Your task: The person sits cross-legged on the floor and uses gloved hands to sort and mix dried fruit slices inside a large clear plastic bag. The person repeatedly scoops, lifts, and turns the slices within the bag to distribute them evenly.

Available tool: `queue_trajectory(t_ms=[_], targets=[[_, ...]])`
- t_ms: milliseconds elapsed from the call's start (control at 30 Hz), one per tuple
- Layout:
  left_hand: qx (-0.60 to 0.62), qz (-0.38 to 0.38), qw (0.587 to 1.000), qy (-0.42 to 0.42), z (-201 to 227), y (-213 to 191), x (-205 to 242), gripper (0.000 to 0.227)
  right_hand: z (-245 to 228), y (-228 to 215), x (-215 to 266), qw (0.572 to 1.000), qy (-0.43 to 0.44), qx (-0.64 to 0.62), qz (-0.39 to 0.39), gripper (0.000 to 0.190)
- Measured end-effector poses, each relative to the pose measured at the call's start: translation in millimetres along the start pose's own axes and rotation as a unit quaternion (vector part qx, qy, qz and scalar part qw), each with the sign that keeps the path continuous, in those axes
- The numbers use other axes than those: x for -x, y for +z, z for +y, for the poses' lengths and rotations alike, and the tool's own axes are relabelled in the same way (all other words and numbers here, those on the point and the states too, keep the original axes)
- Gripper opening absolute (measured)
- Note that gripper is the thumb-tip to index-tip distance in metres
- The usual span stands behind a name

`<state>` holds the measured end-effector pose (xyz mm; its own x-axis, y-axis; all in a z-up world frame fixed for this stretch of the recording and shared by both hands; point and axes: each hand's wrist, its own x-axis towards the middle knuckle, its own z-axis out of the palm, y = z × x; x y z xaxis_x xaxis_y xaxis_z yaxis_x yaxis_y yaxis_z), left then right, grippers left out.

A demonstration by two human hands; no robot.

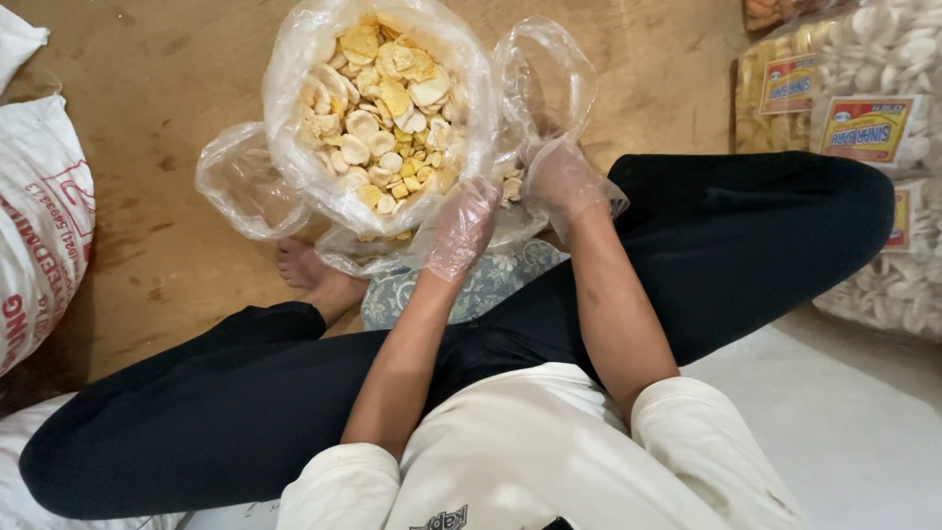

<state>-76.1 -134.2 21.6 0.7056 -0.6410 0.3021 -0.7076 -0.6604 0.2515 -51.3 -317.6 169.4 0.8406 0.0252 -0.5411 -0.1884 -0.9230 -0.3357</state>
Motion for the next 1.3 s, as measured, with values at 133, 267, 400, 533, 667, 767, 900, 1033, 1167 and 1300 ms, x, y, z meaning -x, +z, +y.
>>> queue_trajectory(t_ms=[133,267,400,533,667,767,900,1033,1167,1300], targets=[[0.018,-0.029,0.998,-0.047,-7.2,43.3,18.5,0.019,-4.3,1.5,-1.0,0.998,-0.049,0.044,-0.018,0.024],[0.087,-0.052,0.990,-0.098,3.9,-22.9,-1.3,0.011,30.5,70.1,-52.9,0.998,-0.012,0.047,-0.038,0.028],[0.088,-0.033,0.983,-0.159,-2.4,-22.7,-10.6,0.016,-23.0,-2.7,-10.2,0.997,-0.057,-0.035,-0.033,0.020],[0.147,-0.056,0.975,-0.156,-24.7,-29.0,-4.7,0.011,-17.9,5.4,-20.5,0.989,-0.124,-0.080,0.006,0.021],[0.279,-0.084,0.934,-0.206,-33.0,-77.6,-19.6,0.012,-10.6,19.2,-35.4,0.981,-0.163,-0.093,0.058,0.021],[0.293,-0.087,0.930,-0.207,-37.0,-88.8,-24.5,0.010,-23.0,14.2,-30.6,0.979,-0.146,-0.125,0.061,0.020],[0.299,-0.103,0.920,-0.233,-30.6,-74.6,-20.6,0.013,-25.7,18.2,-31.9,0.980,-0.142,-0.121,0.070,0.023],[0.305,-0.172,0.900,-0.259,-18.8,-57.6,-17.2,0.018,-19.3,26.1,-28.9,0.982,-0.142,-0.108,0.060,0.023],[0.322,-0.249,0.863,-0.298,-7.0,-41.0,-14.7,0.020,-40.7,-17.8,7.4,0.995,-0.096,-0.020,-0.001,0.024],[0.303,-0.277,0.860,-0.304,1.3,-20.9,-12.6,0.019,-36.2,-11.7,7.8,0.997,-0.073,-0.018,-0.001,0.023]])
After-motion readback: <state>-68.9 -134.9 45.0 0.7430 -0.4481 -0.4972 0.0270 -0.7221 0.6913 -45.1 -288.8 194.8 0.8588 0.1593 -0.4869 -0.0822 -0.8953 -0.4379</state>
